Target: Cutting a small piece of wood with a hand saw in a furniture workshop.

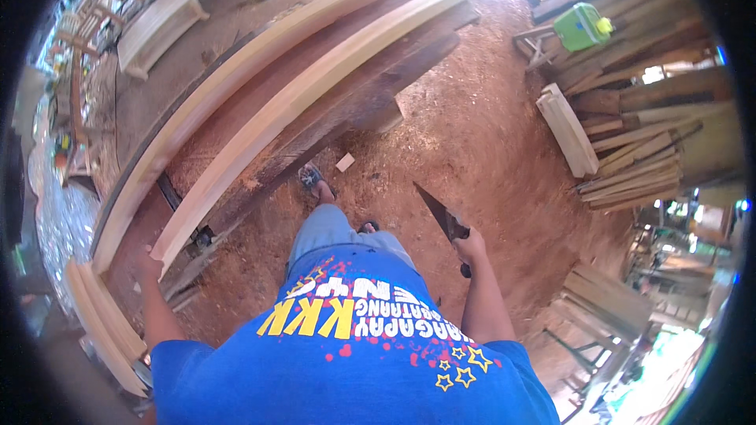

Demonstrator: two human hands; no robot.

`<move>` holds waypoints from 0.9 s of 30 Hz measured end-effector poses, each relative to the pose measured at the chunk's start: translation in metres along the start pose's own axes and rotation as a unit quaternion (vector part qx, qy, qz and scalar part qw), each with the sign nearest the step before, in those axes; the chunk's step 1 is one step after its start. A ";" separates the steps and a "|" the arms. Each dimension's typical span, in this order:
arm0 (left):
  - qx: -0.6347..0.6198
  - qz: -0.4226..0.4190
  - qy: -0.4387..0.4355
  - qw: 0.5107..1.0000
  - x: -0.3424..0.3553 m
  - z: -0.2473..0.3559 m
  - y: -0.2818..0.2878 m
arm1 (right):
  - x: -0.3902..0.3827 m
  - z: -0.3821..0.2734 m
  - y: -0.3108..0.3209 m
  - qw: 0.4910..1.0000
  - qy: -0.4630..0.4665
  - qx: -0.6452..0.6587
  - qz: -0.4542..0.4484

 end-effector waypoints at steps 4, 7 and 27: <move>-0.110 -0.075 -0.154 0.979 0.015 0.186 0.072 | -0.015 0.118 -0.013 0.994 -0.081 0.078 0.018; -0.083 -0.065 -0.315 0.943 0.045 0.321 0.092 | -0.033 0.189 -0.032 0.989 -0.100 0.096 0.051; -0.159 -0.059 -0.417 0.893 0.088 0.628 0.166 | -0.141 0.129 -0.124 0.931 -0.297 0.167 0.132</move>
Point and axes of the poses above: each hand's wrist, its own x-axis towards the middle knuckle, its own y-axis out of the back of the hand, z = x × y, the point moved 7 cm from there along x, towards the middle knuckle, and after that the axes turned 7 degrees about -y, right-handed, at the moved point
